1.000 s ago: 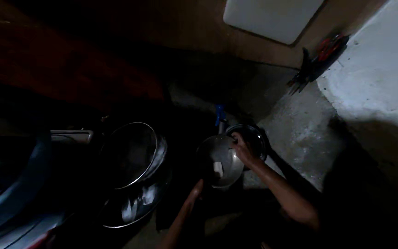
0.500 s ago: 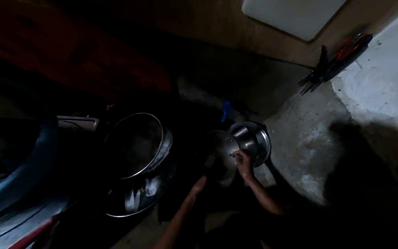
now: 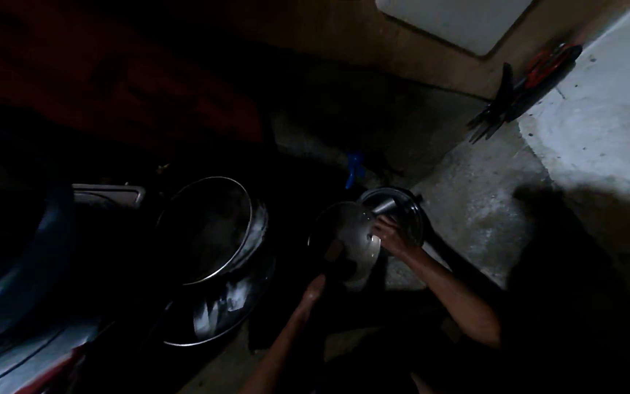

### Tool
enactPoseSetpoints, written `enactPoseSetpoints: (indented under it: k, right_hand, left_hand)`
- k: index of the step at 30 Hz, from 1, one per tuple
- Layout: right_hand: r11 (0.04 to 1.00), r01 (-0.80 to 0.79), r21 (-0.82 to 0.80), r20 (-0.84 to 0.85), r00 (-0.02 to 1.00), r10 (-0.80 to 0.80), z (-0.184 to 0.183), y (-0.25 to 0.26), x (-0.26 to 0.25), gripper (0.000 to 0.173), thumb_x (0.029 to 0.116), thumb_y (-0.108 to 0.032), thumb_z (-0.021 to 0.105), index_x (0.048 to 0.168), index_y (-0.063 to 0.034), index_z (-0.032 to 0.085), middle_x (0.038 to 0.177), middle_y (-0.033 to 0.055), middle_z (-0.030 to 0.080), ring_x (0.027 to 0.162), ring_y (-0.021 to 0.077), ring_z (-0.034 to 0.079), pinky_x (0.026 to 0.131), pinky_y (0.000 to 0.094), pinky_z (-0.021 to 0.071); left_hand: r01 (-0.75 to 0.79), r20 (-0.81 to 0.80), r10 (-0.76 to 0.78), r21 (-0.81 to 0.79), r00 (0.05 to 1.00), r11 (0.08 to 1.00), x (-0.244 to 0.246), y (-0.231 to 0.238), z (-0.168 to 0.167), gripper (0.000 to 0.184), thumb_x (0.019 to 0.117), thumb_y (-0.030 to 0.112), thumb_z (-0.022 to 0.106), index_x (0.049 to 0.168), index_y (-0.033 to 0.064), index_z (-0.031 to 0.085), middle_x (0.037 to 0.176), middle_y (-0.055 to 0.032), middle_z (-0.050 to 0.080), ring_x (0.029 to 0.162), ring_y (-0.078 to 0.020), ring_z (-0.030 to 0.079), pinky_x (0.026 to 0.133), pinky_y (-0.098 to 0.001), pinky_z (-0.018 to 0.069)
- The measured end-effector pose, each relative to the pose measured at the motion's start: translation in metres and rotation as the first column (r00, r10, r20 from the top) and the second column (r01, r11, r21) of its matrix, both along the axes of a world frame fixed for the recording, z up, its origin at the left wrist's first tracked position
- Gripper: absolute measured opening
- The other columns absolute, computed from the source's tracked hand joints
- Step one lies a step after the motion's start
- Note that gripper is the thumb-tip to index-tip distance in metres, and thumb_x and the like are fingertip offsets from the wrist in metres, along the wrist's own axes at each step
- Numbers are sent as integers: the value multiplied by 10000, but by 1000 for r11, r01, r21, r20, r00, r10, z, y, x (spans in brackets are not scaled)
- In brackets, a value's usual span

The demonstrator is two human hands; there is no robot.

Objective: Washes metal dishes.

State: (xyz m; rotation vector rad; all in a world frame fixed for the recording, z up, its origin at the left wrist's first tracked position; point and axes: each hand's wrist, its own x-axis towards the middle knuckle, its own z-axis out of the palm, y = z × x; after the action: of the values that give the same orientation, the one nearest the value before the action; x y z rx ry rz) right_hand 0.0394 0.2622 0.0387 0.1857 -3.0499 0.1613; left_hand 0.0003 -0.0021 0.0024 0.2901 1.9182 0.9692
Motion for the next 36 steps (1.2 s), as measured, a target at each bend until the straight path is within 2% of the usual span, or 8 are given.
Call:
enactPoseSetpoints:
  k: [5,8,12,15,21,29,32,36]
  right_hand:
    - [969,103,-223,66,994,-90,-30,-50,31,229,967,22,566,1082,-1,763,1168,175,718,1194,352,642,1077,460,492]
    - [863,210,-459,101,978,-184,-38,-96,39,190,967,-15,600,1018,6,782,1084,191,727,1092,333,680,1023,439,523]
    - [977,138,-161,241,966,-97,-13,-33,14,280,994,20,512,1167,3,730,1294,204,660,1302,374,567,1135,487,429]
    - [1000,13,18,78,997,-15,-4,-1,1,241,976,30,542,1101,-11,743,1216,163,694,1240,352,608,1070,490,482]
    - [904,186,-385,68,982,-174,-42,-80,48,195,961,-6,594,1002,-18,784,1077,171,731,1106,337,668,1018,449,525]
    - [995,-64,77,-32,997,66,-6,3,1,218,945,51,571,1064,15,749,1173,180,717,1175,371,656,1029,511,513]
    - [992,77,-101,100,993,-67,-27,-34,21,254,967,32,554,1140,14,740,1266,203,683,1278,384,595,1120,498,447]
    - [898,139,-418,2,988,-152,-53,-93,40,178,955,-20,611,1013,17,775,1052,191,729,1067,346,683,992,443,543]
  left_hand:
    - [-265,156,254,53,954,963,3,2,-9,321,1105,193,423,1276,-44,557,962,-146,580,728,-164,513,668,-320,473]
    - [-309,186,284,125,941,943,4,-7,-12,358,1100,155,429,1356,-72,534,1246,-225,613,1072,-241,600,953,-378,492]
    - [-113,26,111,109,994,988,5,-6,-4,345,1076,123,478,1332,-99,544,1292,-269,594,1169,-312,585,1022,-432,462]
    - [-64,-36,67,79,997,995,2,-3,7,346,1083,127,462,1332,-99,541,1273,-272,597,1150,-314,588,1010,-433,464]
    - [-298,149,275,171,950,939,6,-7,-9,339,1098,141,428,1328,-80,544,1231,-224,607,1053,-229,588,940,-362,486]
    - [-79,-19,82,114,996,990,1,-3,-1,362,1085,127,458,1352,-107,526,1320,-279,580,1201,-328,572,1044,-436,447]
    - [-77,-20,80,98,997,992,2,-4,-1,370,1075,133,490,1371,-84,525,1330,-266,586,1213,-321,581,1048,-435,455]
    - [-314,140,294,161,946,936,9,-11,-5,346,1087,134,457,1347,-82,532,1269,-231,601,1105,-244,589,978,-370,478]
